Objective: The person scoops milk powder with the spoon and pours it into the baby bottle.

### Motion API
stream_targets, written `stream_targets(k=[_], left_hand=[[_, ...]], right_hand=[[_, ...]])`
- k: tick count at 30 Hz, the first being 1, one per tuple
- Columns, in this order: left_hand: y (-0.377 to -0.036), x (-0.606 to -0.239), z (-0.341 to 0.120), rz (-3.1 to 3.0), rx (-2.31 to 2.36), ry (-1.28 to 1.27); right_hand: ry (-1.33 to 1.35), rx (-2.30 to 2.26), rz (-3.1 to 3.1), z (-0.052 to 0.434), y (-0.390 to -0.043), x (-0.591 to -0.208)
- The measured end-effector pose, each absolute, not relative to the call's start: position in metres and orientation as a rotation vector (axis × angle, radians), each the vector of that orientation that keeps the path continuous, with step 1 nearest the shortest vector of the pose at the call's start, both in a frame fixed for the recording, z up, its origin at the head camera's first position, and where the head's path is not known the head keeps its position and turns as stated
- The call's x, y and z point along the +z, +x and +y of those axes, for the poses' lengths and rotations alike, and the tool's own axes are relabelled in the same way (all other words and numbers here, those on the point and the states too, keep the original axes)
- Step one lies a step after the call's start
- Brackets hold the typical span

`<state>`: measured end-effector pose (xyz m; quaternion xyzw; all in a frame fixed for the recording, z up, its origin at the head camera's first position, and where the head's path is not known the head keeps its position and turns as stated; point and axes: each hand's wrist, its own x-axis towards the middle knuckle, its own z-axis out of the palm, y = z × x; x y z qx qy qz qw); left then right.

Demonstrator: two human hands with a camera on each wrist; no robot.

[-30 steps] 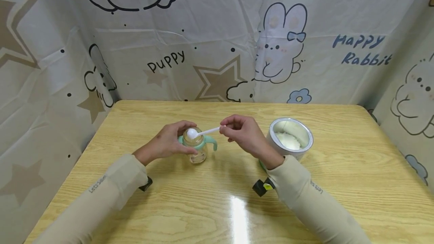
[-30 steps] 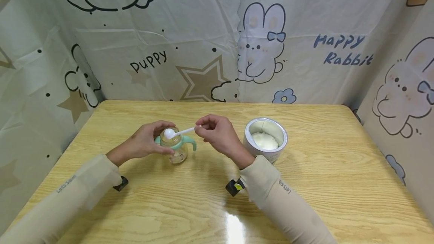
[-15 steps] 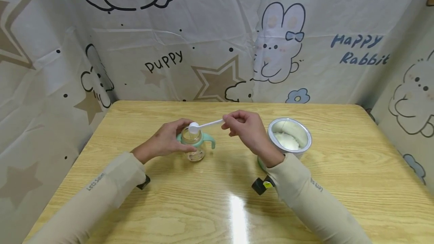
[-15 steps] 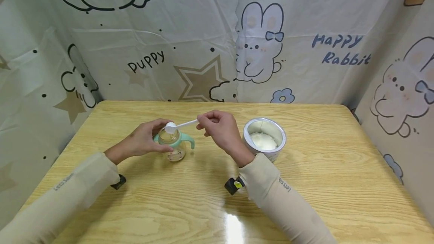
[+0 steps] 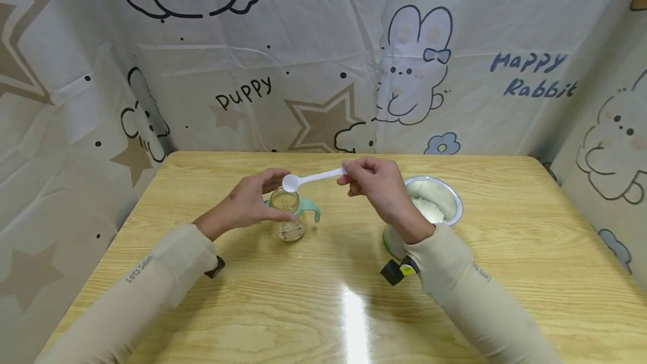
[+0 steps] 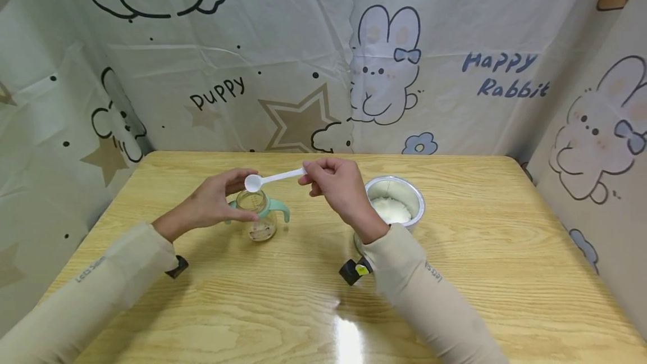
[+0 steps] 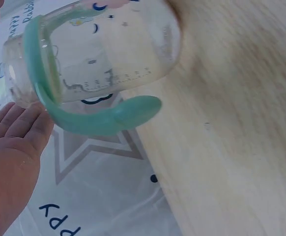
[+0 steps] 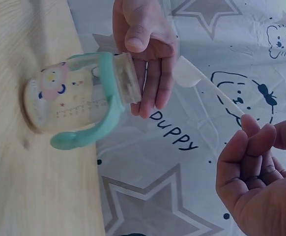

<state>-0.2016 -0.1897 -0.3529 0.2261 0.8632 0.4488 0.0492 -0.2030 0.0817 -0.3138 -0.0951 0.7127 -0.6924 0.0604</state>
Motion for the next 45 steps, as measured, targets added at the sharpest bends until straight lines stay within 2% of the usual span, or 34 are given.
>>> stream_targets(k=[25,45], left_hand=[[-0.205,-0.333,-0.15,2.579,1.451,0.747],[-0.204,-0.334,-0.108,2.461,1.5,0.844]], right_hand=[[-0.228,-2.124,2.245,0.135,-0.2,-0.285],[-0.21,-2.246,2.24,0.188,-0.19,-0.284]])
